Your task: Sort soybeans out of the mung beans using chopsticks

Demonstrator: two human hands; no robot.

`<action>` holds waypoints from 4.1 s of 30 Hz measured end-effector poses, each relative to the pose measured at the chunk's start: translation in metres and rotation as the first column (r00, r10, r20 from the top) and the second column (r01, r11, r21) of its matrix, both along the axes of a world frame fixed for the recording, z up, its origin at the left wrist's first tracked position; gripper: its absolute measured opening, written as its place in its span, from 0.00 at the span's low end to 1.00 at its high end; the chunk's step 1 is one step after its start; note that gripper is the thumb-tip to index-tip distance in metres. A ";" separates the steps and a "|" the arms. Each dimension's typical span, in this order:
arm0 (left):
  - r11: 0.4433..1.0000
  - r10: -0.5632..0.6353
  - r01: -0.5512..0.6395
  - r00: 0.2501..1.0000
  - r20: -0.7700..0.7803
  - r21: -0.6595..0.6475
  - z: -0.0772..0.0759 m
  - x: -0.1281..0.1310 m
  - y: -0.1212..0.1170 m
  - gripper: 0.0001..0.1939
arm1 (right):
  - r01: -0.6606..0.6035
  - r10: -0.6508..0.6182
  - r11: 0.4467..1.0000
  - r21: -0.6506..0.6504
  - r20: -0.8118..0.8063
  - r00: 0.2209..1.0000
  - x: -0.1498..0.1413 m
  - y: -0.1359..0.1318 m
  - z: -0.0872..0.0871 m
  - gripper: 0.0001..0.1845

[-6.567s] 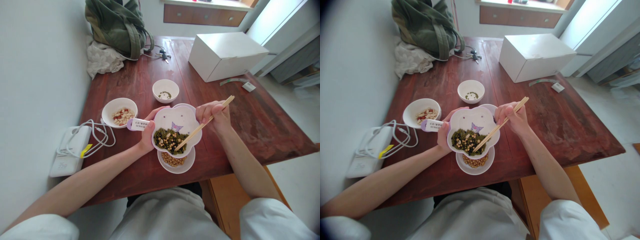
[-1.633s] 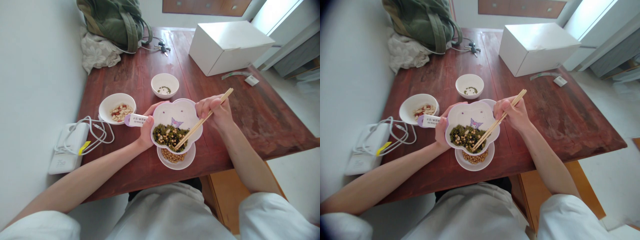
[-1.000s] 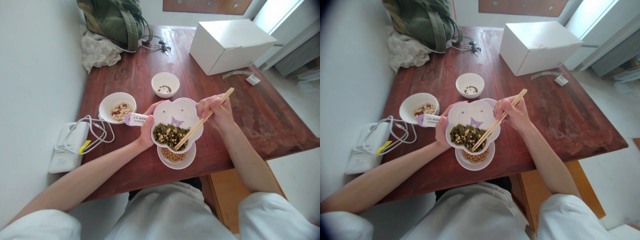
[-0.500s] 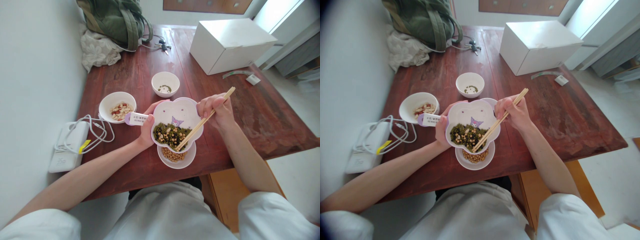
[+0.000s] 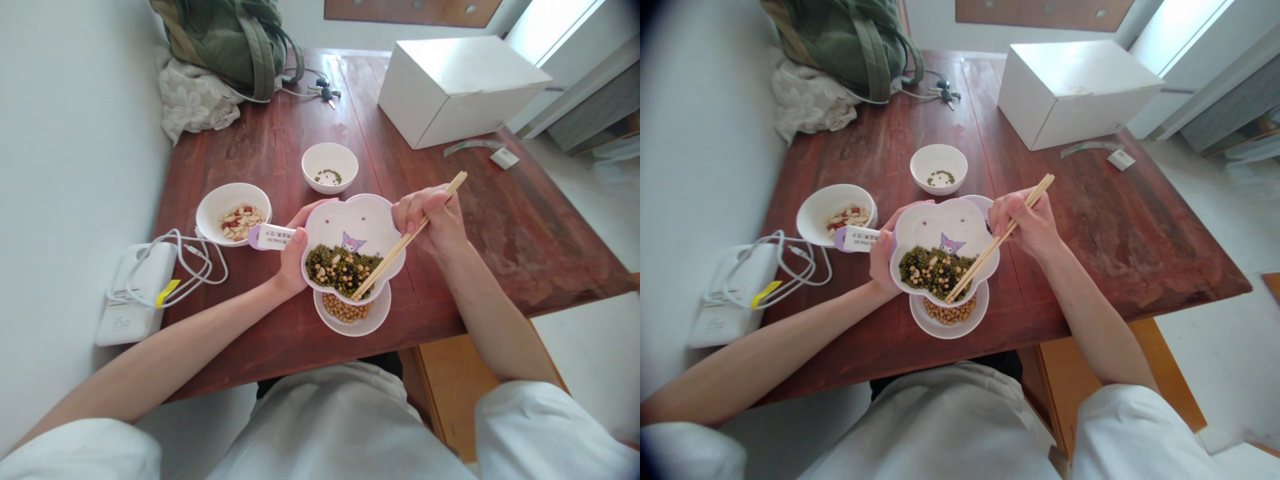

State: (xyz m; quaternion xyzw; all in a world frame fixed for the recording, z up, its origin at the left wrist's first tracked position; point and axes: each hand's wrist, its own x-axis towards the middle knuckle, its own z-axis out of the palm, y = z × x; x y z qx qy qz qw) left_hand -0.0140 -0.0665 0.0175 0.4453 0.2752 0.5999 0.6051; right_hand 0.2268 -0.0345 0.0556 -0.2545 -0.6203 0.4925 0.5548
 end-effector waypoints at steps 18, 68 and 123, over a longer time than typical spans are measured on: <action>1.000 -0.007 0.006 1.000 0.024 0.007 -0.008 -0.001 0.000 0.33 | 0.009 -0.009 1.000 -0.004 0.000 1.000 -0.002 0.000 -0.003 0.38; 1.000 0.006 -0.007 0.998 0.055 0.027 -0.003 0.001 -0.001 0.30 | -0.033 0.037 0.997 0.074 -0.061 0.997 0.006 0.004 -0.003 0.36; 1.000 0.010 -0.009 1.000 -0.011 0.015 -0.004 -0.001 0.000 0.32 | 0.147 -0.146 0.988 0.049 -0.030 0.989 0.007 0.005 -0.004 0.40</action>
